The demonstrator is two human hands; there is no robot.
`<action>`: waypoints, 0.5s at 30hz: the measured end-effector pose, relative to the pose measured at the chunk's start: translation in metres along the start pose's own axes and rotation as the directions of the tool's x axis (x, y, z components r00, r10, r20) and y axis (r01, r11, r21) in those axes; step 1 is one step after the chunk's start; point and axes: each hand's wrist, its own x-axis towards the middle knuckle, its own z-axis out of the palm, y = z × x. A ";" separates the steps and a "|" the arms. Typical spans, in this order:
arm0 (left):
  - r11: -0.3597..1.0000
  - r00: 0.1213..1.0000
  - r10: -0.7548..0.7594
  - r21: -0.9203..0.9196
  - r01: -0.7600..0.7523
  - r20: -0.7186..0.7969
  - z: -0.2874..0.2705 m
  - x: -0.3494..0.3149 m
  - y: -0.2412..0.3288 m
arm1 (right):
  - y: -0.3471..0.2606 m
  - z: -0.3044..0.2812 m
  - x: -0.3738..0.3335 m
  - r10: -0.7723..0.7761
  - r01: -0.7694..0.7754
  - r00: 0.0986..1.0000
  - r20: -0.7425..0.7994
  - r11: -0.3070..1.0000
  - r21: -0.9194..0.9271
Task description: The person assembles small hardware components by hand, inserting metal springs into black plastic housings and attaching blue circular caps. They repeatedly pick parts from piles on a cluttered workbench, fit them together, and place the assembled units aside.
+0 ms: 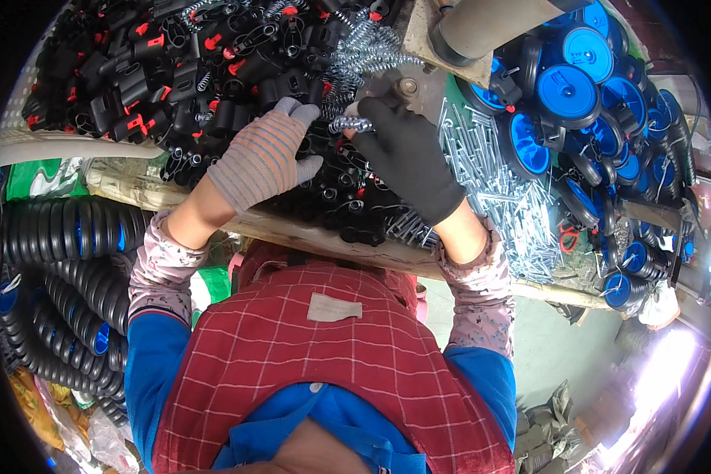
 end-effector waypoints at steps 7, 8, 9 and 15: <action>0.993 0.993 -0.069 -0.089 0.078 0.094 -0.011 -0.001 0.007 | 0.003 0.011 0.003 -0.126 0.149 0.985 0.121 0.968 -0.203; 0.989 0.993 -0.083 -0.114 0.092 0.084 -0.011 -0.003 0.007 | 0.004 0.012 0.003 -0.133 0.154 0.985 0.107 0.963 -0.221; 0.984 0.993 -0.096 -0.140 0.106 0.074 -0.011 -0.008 0.009 | 0.004 0.010 0.003 -0.098 0.118 0.987 0.126 0.979 -0.168; 0.968 0.984 -0.144 -0.222 0.117 -0.109 0.000 -0.045 0.015 | 0.004 0.007 0.003 0.052 -0.044 0.984 0.171 0.998 -0.047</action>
